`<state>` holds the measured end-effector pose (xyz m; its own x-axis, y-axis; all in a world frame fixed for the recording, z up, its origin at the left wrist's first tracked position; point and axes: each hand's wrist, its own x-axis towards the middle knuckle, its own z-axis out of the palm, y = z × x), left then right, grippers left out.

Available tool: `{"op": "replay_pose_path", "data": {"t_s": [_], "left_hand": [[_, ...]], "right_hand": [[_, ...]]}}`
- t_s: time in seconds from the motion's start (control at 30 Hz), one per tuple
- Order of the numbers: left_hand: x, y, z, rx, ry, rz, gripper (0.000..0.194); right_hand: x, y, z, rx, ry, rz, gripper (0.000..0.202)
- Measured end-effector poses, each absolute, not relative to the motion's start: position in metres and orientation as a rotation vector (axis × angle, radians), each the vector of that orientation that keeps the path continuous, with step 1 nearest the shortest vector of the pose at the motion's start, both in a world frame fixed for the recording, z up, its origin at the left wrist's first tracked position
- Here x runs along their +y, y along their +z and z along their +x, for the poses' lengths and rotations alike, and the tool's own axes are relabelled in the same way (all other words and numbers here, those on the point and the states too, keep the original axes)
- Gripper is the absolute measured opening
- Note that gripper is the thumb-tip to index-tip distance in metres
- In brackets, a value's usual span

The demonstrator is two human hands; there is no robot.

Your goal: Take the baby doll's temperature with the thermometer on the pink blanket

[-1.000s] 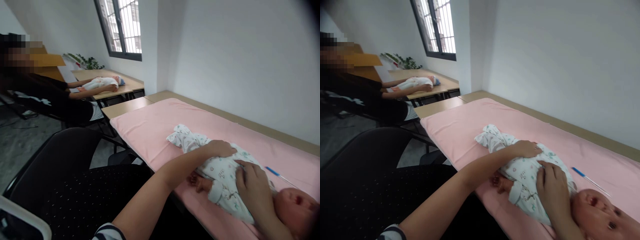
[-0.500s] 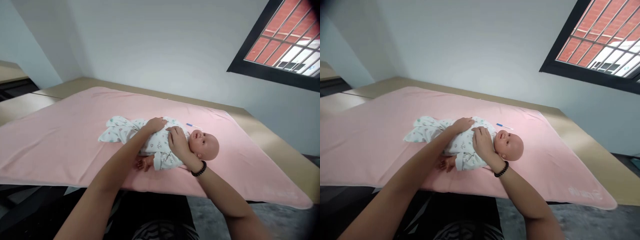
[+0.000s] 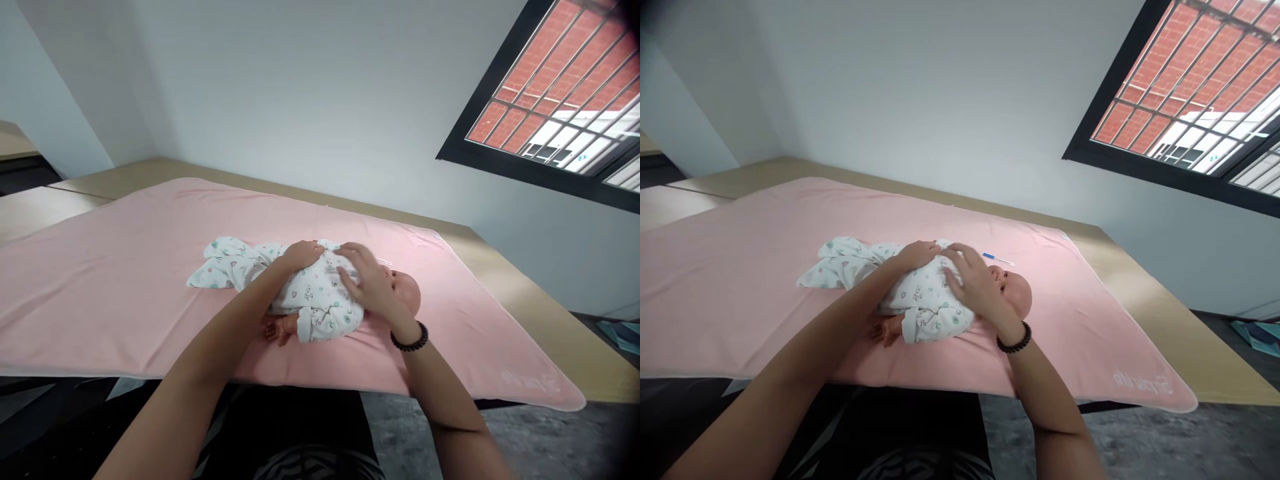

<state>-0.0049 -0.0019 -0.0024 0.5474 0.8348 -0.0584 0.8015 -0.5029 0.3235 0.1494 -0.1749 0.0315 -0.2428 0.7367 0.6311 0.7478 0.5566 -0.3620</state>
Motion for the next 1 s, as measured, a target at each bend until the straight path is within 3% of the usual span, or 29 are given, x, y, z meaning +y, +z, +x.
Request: {"op": "replay_pose_path", "data": {"t_s": [0.13, 0.3, 0.47, 0.63, 0.83, 1.0], "left_hand": [[0.004, -0.007, -0.006, 1.266, 0.216, 2.449, 0.05], [0.012, -0.013, -0.006, 1.237, 0.249, 2.411, 0.054], [0.016, -0.015, -0.004, 1.211, 0.29, 2.424, 0.054], [0.016, -0.014, -0.003, 1.19, 0.315, 2.441, 0.05], [0.014, -0.017, -0.005, 1.182, 0.361, 2.435, 0.041], [0.013, 0.002, -0.004, 1.155, 0.461, 2.474, 0.028]], "right_hand": [[-0.17, 0.061, 0.242, -1.611, -0.092, -1.243, 0.034], [-0.143, 0.015, 0.338, -1.27, 0.165, -1.587, 0.037], [-0.141, -0.039, 0.337, -1.298, 0.379, -1.752, 0.033], [-0.15, -0.051, 0.329, -1.295, 0.466, -1.807, 0.032], [-0.146, -0.043, 0.322, -1.295, 0.384, -1.842, 0.031], [-0.138, 0.009, 0.316, -1.273, 0.145, -1.76, 0.024]]}}
